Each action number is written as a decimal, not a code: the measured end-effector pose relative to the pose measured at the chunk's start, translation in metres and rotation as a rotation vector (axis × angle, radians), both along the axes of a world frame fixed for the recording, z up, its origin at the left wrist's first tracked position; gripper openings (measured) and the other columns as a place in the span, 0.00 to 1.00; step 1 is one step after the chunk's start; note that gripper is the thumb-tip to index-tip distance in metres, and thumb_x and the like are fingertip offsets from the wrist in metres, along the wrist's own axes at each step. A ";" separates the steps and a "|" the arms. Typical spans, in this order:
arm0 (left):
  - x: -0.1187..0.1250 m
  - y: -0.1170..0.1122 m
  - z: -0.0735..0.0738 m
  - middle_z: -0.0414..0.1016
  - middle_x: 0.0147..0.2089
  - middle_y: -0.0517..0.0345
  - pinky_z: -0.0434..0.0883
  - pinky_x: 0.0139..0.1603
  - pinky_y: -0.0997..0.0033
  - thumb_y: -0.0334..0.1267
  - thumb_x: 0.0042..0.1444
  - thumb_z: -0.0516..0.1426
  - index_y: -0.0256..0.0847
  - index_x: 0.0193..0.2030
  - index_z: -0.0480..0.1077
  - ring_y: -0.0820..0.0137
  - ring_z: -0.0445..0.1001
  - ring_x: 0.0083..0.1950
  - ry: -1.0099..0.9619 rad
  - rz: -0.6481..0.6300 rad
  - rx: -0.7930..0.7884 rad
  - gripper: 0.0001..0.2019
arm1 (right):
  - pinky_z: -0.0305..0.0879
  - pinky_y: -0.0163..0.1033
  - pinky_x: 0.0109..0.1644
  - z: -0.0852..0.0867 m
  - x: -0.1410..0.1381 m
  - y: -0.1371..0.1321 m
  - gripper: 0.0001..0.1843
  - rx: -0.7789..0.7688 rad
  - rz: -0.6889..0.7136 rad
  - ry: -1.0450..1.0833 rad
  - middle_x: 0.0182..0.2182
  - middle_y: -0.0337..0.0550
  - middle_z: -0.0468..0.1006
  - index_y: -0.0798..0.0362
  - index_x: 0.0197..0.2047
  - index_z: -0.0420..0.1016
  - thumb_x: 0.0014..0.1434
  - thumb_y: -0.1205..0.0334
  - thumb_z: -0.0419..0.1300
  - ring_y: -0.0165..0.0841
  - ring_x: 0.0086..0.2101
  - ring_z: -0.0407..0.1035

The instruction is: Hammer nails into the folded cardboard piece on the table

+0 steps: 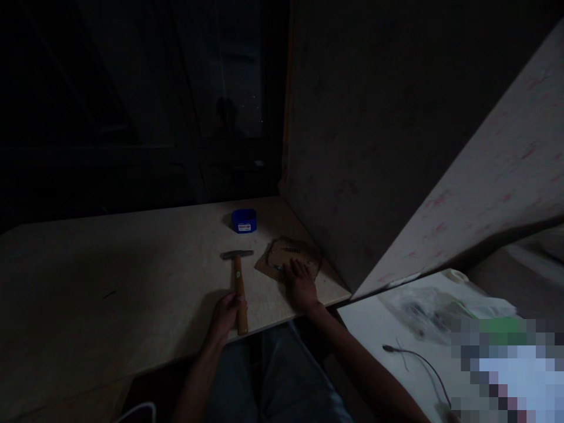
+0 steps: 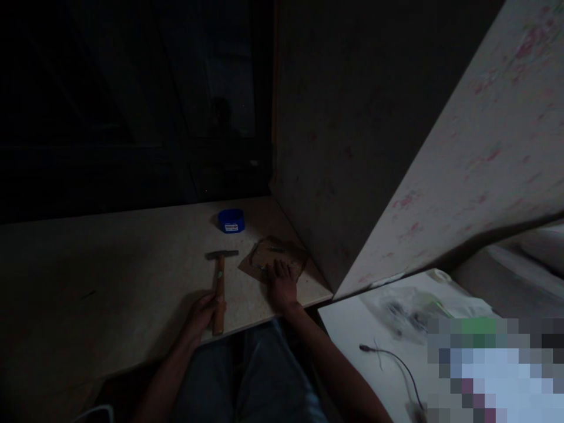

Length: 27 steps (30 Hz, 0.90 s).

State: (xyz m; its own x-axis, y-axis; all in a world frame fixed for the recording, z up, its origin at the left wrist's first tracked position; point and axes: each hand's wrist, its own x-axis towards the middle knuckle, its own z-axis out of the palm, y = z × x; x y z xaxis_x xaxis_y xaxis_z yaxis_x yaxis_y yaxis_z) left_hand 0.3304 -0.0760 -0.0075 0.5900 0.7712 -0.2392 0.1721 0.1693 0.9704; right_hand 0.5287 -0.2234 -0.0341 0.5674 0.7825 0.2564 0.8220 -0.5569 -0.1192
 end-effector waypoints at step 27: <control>0.017 -0.007 0.032 0.81 0.46 0.41 0.66 0.39 0.67 0.40 0.60 0.54 0.37 0.49 0.73 0.57 0.80 0.46 0.791 -0.240 0.709 0.14 | 0.72 0.53 0.53 -0.072 -0.164 -0.064 0.17 0.501 0.446 0.505 0.44 0.48 0.81 0.46 0.50 0.76 0.65 0.69 0.50 0.42 0.49 0.74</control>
